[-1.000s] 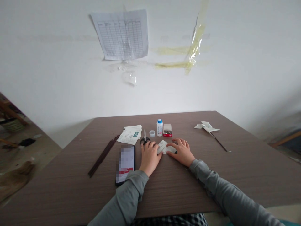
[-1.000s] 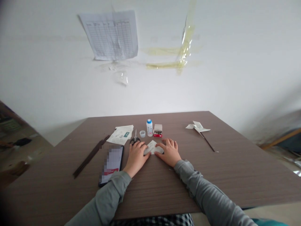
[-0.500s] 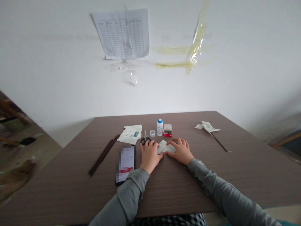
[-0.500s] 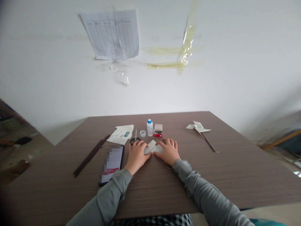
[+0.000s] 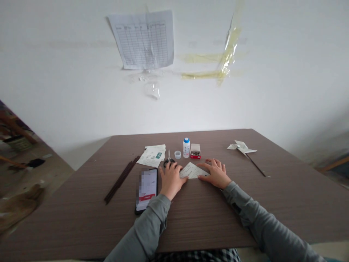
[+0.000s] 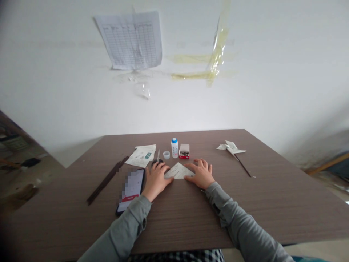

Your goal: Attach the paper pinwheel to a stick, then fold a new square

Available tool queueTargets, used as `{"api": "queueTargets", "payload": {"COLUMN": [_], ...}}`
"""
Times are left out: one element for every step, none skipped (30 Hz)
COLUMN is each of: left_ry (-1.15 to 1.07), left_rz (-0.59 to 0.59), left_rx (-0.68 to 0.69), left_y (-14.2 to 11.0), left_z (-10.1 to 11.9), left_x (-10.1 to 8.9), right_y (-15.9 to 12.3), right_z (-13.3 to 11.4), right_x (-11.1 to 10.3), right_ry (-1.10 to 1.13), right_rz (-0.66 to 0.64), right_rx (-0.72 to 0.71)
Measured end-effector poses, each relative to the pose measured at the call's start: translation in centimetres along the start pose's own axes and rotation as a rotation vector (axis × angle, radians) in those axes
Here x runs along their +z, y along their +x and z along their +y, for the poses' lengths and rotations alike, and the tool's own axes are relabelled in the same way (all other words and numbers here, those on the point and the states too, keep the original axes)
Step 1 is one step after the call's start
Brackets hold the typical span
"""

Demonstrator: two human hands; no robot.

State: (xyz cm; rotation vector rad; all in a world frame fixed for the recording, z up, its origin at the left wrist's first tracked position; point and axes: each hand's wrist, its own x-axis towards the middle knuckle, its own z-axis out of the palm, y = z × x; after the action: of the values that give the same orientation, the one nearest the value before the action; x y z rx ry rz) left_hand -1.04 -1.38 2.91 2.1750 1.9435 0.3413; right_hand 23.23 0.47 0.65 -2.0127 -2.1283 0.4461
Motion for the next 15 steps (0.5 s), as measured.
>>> {"api": "queueTargets", "payload": {"left_ry": [0.000, -0.002, -0.006, -0.013, -0.020, -0.027, -0.032, -0.035, -0.037, -0.035, -0.031, -0.026, -0.020, -0.015, -0.011], "left_rz": [0.006, 0.009, 0.011, 0.013, 0.014, 0.015, 0.017, 0.019, 0.018, 0.020, 0.024, 0.027, 0.028, 0.026, 0.022], "left_rx": [0.001, 0.003, 0.010, 0.020, 0.030, 0.039, 0.045, 0.046, 0.042, 0.037, 0.032, 0.029, 0.028, 0.032, 0.036], "left_y": [0.0, 0.0, -0.1, -0.1, -0.1, -0.1, -0.1, -0.1, 0.0, 0.0, 0.0, 0.1, 0.1, 0.1, 0.2], "left_z": [-0.2, -0.3, -0.5, -0.7, -0.9, -1.1, -1.3, -1.6, -1.8, -2.1, -2.3, -2.6, -2.8, -3.0, -3.2], "left_x": [-0.1, -0.1, -0.2, -0.2, -0.3, -0.3, -0.4, -0.4, -0.5, -0.5, -0.5, -0.6, -0.6, -0.6, -0.7], "right_y": [0.2, 0.3, 0.4, 0.6, 0.7, 0.8, 0.8, 0.9, 1.0, 1.0, 1.1, 1.2, 1.2, 1.3, 1.3], "right_z": [0.4, 0.8, 1.2, 1.5, 1.9, 2.2, 2.5, 2.8, 3.1, 3.3, 3.6, 3.8, 4.1, 4.3, 4.5], "right_x": [0.2, 0.3, 0.5, 0.6, 0.7, 0.8, 0.7, 0.7, 0.6, 0.4, 0.3, 0.1, -0.1, -0.3, -0.5], "right_ry": [0.006, 0.012, 0.019, 0.025, 0.031, 0.036, 0.041, 0.045, 0.047, 0.050, 0.051, 0.053, 0.054, 0.056, 0.058], "right_rz": [0.018, 0.045, 0.072, 0.088, 0.096, 0.093, 0.085, 0.078, 0.073, 0.075, 0.081, 0.087, 0.089, 0.083, 0.070], "right_rx": [-0.029, -0.067, -0.102, -0.127, -0.142, -0.147, -0.147, -0.145, -0.145, -0.151, -0.161, -0.174, -0.186, -0.191, -0.191]}}
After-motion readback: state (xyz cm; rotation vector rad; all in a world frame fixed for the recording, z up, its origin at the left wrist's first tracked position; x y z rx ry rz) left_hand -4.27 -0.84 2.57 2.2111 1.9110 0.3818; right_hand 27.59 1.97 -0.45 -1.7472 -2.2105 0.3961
